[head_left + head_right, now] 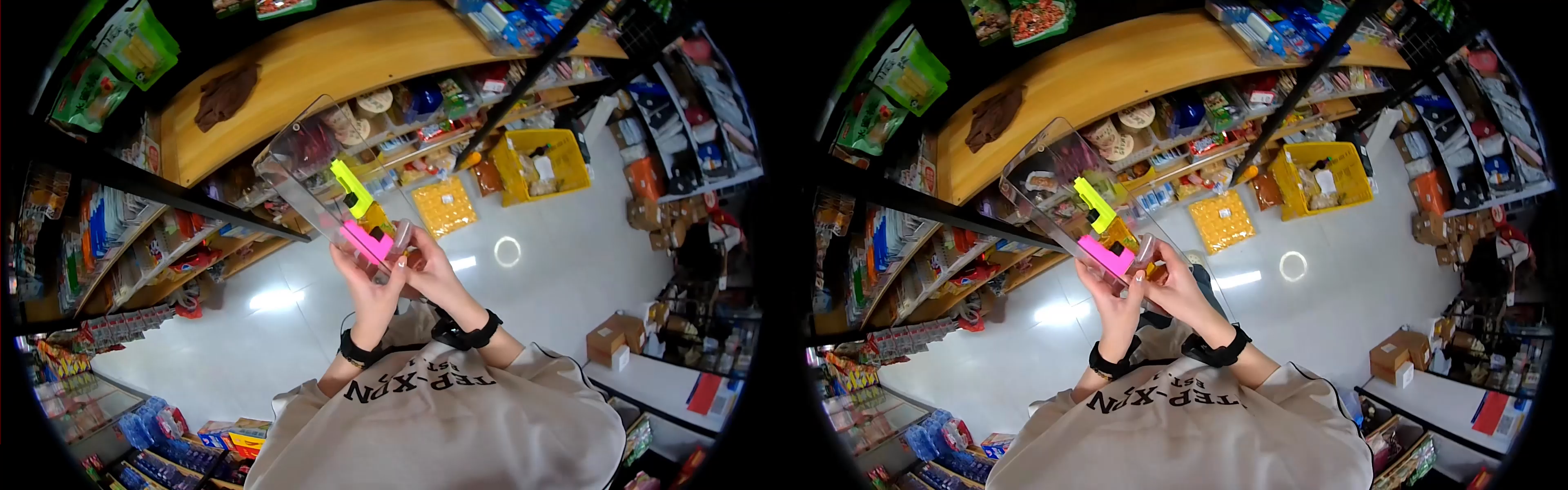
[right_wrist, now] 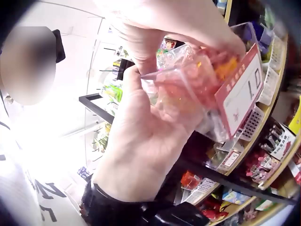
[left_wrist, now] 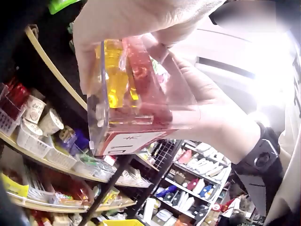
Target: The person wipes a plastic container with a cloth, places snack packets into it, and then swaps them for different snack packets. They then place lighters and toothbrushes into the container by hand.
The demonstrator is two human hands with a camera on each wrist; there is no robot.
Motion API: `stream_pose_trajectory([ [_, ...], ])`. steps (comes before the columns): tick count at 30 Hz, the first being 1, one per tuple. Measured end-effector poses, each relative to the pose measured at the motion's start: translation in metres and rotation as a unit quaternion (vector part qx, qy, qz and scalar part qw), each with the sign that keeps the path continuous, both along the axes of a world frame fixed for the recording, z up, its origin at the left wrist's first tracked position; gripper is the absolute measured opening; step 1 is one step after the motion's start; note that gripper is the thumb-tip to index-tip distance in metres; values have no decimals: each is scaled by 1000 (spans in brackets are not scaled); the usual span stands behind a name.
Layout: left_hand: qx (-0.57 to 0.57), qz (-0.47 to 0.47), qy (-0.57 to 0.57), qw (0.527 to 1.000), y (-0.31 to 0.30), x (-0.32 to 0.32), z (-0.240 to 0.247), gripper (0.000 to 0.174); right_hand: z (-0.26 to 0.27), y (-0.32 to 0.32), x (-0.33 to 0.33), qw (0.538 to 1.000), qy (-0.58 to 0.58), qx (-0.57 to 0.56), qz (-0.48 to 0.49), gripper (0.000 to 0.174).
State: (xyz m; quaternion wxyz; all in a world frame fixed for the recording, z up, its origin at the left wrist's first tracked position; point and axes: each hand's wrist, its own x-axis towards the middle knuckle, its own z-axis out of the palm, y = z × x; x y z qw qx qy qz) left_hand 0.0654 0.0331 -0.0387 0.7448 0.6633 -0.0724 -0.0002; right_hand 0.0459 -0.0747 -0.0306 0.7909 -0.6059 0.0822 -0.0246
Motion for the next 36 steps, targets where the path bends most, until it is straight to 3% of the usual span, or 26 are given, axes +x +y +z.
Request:
stream_pose_trajectory([
  [7, 29, -74, -21, 997, -17, -15, 6, 89, 8, -30, -20, 1000, 2, 23, -11, 36],
  [9, -1, -83, 11, 997, -28, -17, 7, 88, 8, -44, -23, 979, 81, 189, 7, 30],
  [14, -2, -98, -6, 995, -69, -22, 5, 92, 26, -80, -35, 974, 105, 201, -28, 27],
  [17, -36, -102, 0, 994, -101, -27, -11, 86, 28, -111, -48, 975, 103, 193, -34, 28],
  [19, -52, -94, 19, 994, -122, -29, -17, 82, 23, -133, -57, 991, 75, 109, -33, 31],
  [20, -26, -96, 40, 994, -131, -34, -17, 68, 24, -141, -61, 993, 62, 78, -70, 33],
  [21, -25, -98, 40, 994, -141, -37, -13, 68, 25, -151, -66, 992, 61, 78, -72, 33],
  [23, -72, -98, 83, 989, -158, -38, -7, 66, 27, -171, -73, 985, -22, 26, -168, 34],
  [27, -106, -63, 101, 987, -183, -29, -13, 68, 43, -235, -88, 970, 62, 199, -124, 32],
  [31, -111, -38, 139, 983, -200, -24, -13, 63, 7, -283, -96, 924, 90, 335, -163, 27],
  [36, -111, -7, 162, 980, -214, -4, -6, 62, -24, -329, -79, 912, 137, 328, -207, 34],
])
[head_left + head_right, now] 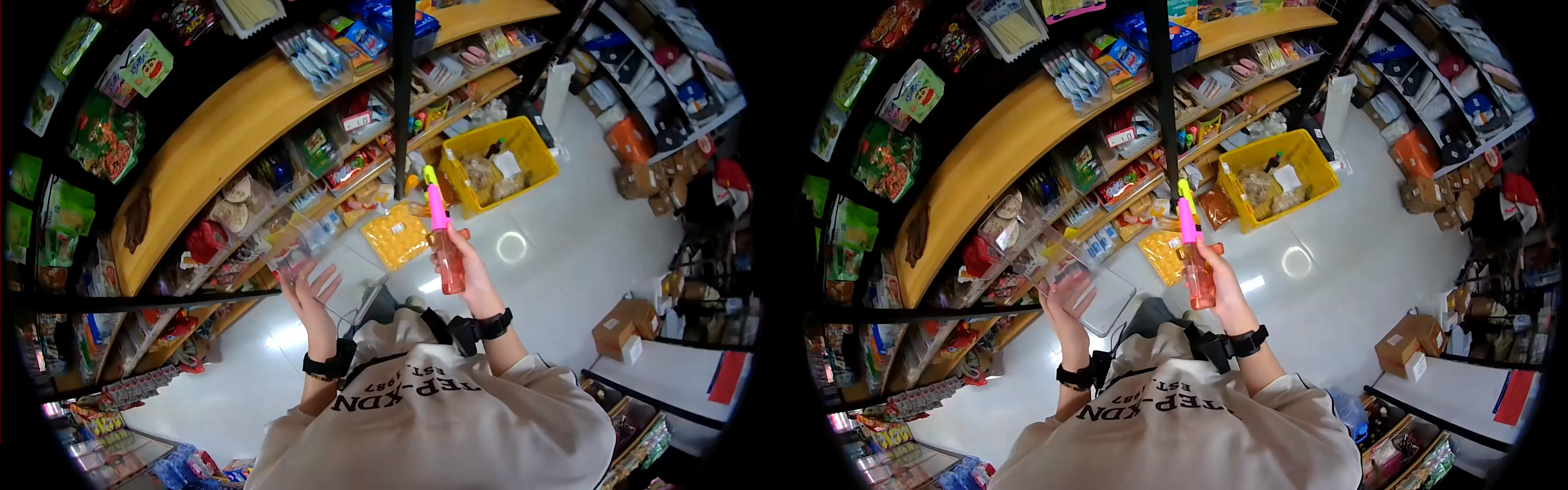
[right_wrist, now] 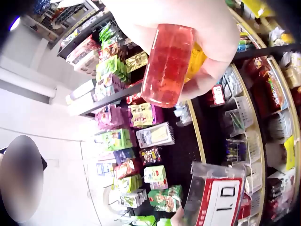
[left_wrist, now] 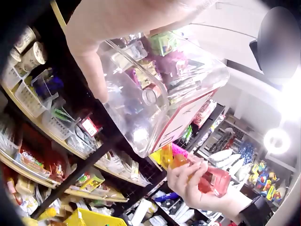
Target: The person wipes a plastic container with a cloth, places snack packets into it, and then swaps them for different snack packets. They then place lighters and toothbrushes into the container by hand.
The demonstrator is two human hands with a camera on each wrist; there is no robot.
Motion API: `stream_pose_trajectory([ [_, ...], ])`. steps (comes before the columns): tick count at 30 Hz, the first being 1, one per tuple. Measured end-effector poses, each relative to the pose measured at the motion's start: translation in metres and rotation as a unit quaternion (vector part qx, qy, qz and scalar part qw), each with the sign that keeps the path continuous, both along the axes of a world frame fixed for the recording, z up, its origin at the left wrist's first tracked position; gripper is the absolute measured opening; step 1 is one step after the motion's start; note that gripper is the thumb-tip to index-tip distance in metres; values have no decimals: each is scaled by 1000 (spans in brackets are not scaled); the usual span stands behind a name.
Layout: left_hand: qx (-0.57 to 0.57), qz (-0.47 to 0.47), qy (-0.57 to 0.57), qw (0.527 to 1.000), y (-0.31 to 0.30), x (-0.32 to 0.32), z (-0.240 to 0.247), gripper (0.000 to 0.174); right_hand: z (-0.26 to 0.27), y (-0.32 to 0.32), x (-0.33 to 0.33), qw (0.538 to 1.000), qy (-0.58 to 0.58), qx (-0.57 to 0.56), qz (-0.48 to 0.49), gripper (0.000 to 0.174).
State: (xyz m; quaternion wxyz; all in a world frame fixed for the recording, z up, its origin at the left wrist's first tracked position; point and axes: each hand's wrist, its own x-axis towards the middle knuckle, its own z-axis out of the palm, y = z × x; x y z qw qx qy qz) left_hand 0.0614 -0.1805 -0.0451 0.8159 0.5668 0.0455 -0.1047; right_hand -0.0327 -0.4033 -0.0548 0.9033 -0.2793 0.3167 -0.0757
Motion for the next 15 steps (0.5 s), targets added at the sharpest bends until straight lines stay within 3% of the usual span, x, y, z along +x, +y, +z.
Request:
stream_pose_trajectory([
  [3, 16, 13, -10, 1000, 3, 25, 2, 59, -9, -22, 22, 999, 48, -20, -2, 34],
  [9, 21, 30, -38, 999, -14, 76, -1, 54, -10, -67, 67, 999, 21, -34, -33, 33],
  [15, 40, 24, -46, 998, -41, 98, -5, 55, -8, -113, 105, 987, 54, -145, -48, 36],
])
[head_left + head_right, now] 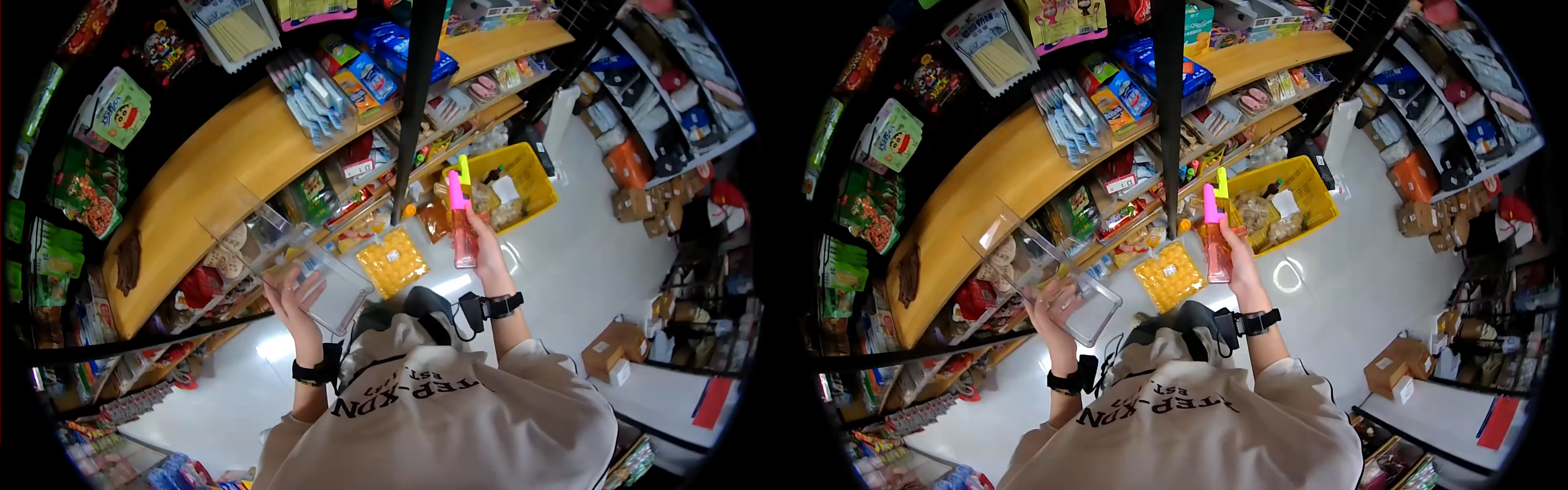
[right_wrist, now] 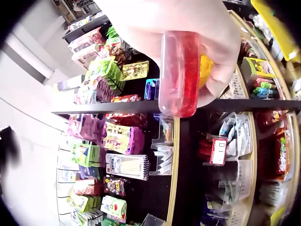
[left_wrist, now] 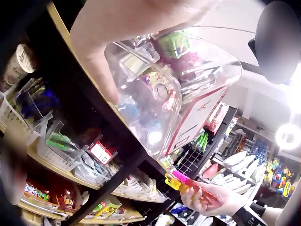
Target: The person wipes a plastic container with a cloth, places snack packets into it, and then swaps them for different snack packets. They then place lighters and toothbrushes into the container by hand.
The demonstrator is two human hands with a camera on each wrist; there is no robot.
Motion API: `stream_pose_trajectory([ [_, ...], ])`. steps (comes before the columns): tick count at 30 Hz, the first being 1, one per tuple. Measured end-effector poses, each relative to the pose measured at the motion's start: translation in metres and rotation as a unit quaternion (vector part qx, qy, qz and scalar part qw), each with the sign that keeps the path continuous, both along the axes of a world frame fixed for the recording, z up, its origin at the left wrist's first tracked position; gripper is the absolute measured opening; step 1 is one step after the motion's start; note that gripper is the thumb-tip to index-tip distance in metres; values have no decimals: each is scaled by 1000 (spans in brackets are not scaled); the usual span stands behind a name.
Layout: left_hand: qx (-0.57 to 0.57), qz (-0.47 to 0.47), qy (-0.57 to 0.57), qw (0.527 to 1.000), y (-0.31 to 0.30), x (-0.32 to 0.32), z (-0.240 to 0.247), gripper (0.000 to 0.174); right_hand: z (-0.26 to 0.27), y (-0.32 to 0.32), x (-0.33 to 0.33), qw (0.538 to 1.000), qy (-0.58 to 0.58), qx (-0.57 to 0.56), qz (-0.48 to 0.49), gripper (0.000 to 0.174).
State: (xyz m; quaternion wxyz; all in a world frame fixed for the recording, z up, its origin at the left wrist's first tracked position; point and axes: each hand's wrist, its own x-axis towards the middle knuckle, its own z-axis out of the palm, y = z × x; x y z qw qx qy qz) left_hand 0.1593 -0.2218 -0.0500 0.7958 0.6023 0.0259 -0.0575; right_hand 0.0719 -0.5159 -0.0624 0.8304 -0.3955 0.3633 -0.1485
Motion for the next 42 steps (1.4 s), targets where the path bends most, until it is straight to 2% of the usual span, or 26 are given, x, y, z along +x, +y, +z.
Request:
stream_pose_trajectory([
  [4, -12, 20, -16, 1000, -23, -7, 0, 57, -5, -45, 23, 998, 21, 23, 53, 37],
  [5, -10, 44, -11, 999, -30, -10, -4, 58, -14, -59, 31, 998, 19, 25, 49, 35],
  [8, -2, 119, -16, 993, -70, -23, -1, 58, -14, -100, 55, 992, 23, -22, 121, 31],
  [10, -9, 163, -14, 986, -104, -32, -5, 58, -27, -131, 75, 987, 33, -2, 160, 28],
  [12, -42, 252, 35, 966, -137, -40, -11, 54, -42, -154, 102, 978, 30, 10, 204, 27],
  [14, -46, 275, 34, 960, -162, -56, -13, 55, -49, -170, 133, 972, 13, -11, 235, 26],
  [16, -81, 250, 44, 964, -180, -63, -2, 57, -78, -185, 186, 959, -32, -90, 265, 23],
  [18, -114, 269, 12, 956, -186, -72, 1, 63, -93, -192, 235, 935, -8, -177, 306, 21],
  [19, -88, 281, 19, 956, -189, -77, 8, 63, -99, -190, 255, 931, -57, -204, 298, 25],
  [20, -60, 291, 30, 954, -191, -82, 11, 63, -107, -184, 273, 935, -22, -242, 260, 16],
  [21, -56, 307, 29, 949, -192, -87, 12, 63, -138, -189, 302, 869, -10, -400, 291, 27],
  [22, -42, 335, 31, 941, -193, -91, 12, 64, -186, -199, 334, 780, -2, -545, 309, 38],
  [24, -12, 382, 32, 924, -192, -97, 13, 65, -302, -220, 392, 702, -105, -654, 260, 16],
  [25, -6, 389, 32, 921, -191, -101, 12, 65, -237, -210, 361, 607, -34, -712, 351, 20],
  [26, -6, 407, 40, 913, -190, -106, 9, 63, -155, -195, 324, 488, 14, -757, 434, 24],
  [27, -8, 423, 48, 905, -190, -108, 8, 62, -150, -186, 316, 494, 20, -754, 432, 27],
  [32, -16, 446, 62, 893, -193, -110, 12, 60, -149, -159, 311, 655, -10, -680, 329, 39],
  [34, -19, 449, 56, 892, -193, -107, 14, 64, -143, -156, 305, 699, -14, -640, 318, 44],
  [35, -22, 440, 45, 897, -193, -107, 13, 63, -163, -158, 309, 626, -65, -745, 221, 41],
  [36, -25, 431, 32, 902, -192, -106, 11, 63, -146, -160, 305, 599, 6, -751, 279, 35],
  [39, -31, 415, 25, 909, -187, -100, 8, 64, -131, -177, 282, 762, -96, -579, 274, 30],
  [40, -35, 415, 25, 909, -187, -97, 8, 64, -124, -175, 265, 803, -109, -543, 222, 33],
  [41, -31, 417, 28, 908, -186, -94, 9, 65, -106, -171, 246, 771, -119, -600, 175, 36],
  [42, -26, 422, 30, 906, -183, -92, 10, 65, -113, -175, 230, 820, -111, -516, 221, 38],
])
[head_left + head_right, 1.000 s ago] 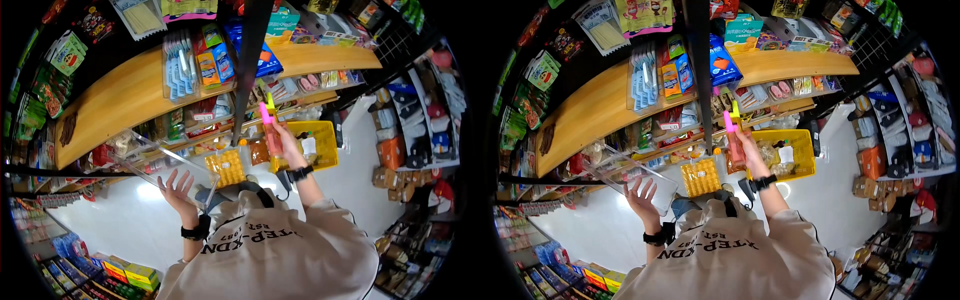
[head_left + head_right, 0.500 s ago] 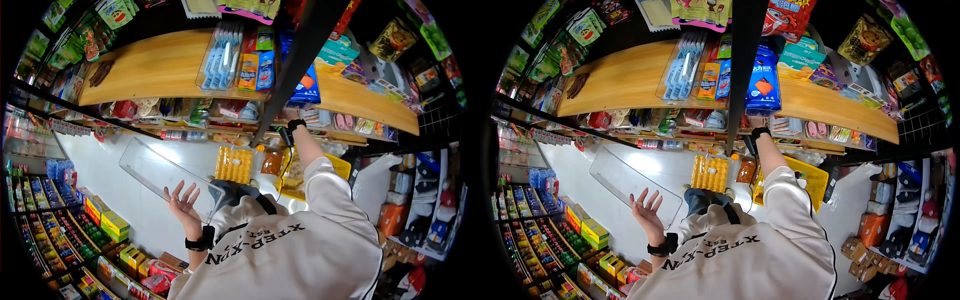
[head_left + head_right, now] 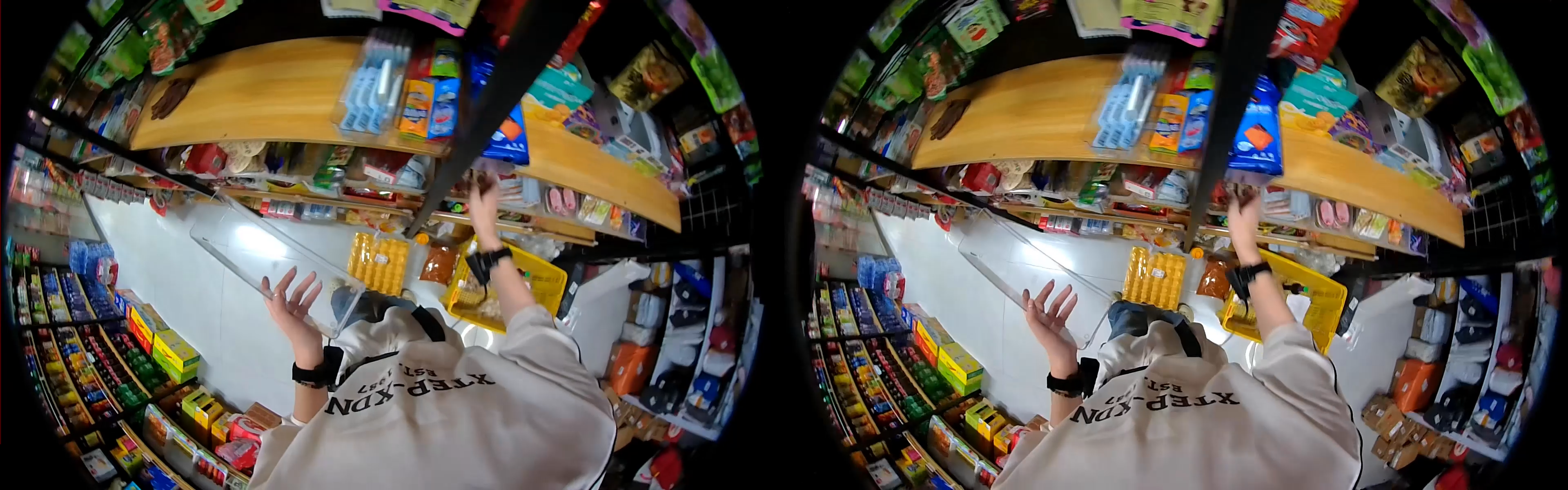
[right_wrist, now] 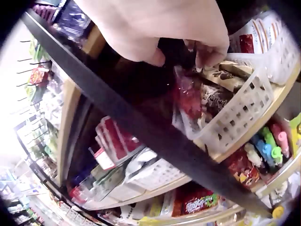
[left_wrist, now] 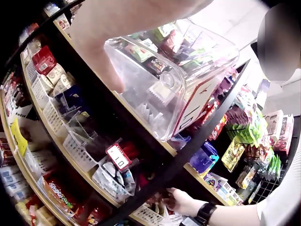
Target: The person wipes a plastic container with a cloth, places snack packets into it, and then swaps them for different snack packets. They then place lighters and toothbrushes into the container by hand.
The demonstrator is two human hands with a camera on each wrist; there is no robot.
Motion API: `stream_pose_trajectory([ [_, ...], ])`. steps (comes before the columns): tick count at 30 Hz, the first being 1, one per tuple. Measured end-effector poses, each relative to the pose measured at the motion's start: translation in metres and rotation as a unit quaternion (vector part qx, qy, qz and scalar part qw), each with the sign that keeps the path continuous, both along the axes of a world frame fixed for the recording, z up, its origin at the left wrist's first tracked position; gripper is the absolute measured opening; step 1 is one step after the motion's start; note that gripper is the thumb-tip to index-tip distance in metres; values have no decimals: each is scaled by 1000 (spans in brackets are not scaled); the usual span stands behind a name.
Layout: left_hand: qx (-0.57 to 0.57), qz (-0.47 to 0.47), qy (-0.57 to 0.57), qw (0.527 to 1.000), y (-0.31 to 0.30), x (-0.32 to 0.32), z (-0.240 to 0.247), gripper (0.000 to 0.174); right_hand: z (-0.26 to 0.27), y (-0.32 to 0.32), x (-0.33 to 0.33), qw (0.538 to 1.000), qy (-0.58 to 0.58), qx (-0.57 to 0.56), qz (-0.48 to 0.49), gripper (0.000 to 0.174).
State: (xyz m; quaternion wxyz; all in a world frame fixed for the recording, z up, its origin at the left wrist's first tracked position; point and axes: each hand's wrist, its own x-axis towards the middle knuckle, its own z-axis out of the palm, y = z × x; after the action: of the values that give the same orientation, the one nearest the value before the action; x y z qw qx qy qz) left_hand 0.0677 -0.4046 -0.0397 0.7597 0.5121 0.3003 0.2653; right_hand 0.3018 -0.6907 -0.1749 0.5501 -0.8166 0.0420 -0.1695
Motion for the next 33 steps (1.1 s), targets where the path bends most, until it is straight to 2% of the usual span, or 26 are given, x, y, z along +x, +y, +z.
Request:
stream_pose_trajectory([
  [1, 8, 9, -2, 1000, 2, 3, -2, 67, 4, 5, -25, 999, 18, 30, -9, 30],
  [2, -1, 25, -5, 1000, 4, 6, -1, 68, -10, 9, -44, 991, 8, 131, 26, 23],
  [3, -6, 33, -18, 999, 8, 9, -5, 68, 9, 20, -71, 983, 73, 158, 50, 14],
  [6, 30, 50, -33, 998, 21, 20, -14, 71, 6, 60, -122, 937, 167, 217, 217, 6],
  [8, 13, 48, -69, 996, 34, 28, -15, 73, 15, 90, -132, 893, 227, 195, 337, 6],
  [10, -3, 27, -77, 997, 57, 33, -7, 76, 52, 134, -125, 863, 257, 190, 393, 4],
  [12, 2, 32, -97, 995, 85, 37, -4, 77, 97, 182, -108, 834, 246, 210, 448, 7],
  [16, 37, 65, -121, 990, 163, 42, 0, 74, 172, 296, -72, 825, 157, 175, 514, 15],
  [18, 77, 102, -125, 984, 210, 39, -1, 73, 212, 358, -53, 836, 105, 19, 538, 26],
  [19, 82, 118, -132, 981, 236, 37, -3, 73, 228, 390, -46, 832, 55, -18, 551, 31],
  [22, 73, 158, -82, 981, 299, 30, 6, 74, 240, 488, -5, 808, -44, -153, 567, 48],
  [24, 79, 171, -69, 980, 334, 22, 8, 73, 223, 558, 25, 803, -5, -210, 558, 53],
  [25, 78, 173, -62, 980, 350, 17, 8, 72, 220, 586, 34, 792, 42, -229, 564, 61],
  [26, 77, 178, -55, 980, 364, 12, 7, 72, 218, 609, 39, 789, 38, -229, 568, 61],
  [28, 73, 193, -52, 977, 386, 4, 2, 72, 209, 652, 49, 778, -8, -336, 531, 69],
  [29, 73, 188, -51, 978, 394, -1, 0, 73, 207, 670, 61, 784, -11, -342, 518, 74],
  [31, 70, 181, -58, 979, 407, -8, -6, 74, 207, 700, 93, 826, -29, -352, 439, 73],
  [33, 56, 176, -71, 980, 414, -14, -13, 74, 200, 720, 135, 857, -38, -369, 359, 81],
])
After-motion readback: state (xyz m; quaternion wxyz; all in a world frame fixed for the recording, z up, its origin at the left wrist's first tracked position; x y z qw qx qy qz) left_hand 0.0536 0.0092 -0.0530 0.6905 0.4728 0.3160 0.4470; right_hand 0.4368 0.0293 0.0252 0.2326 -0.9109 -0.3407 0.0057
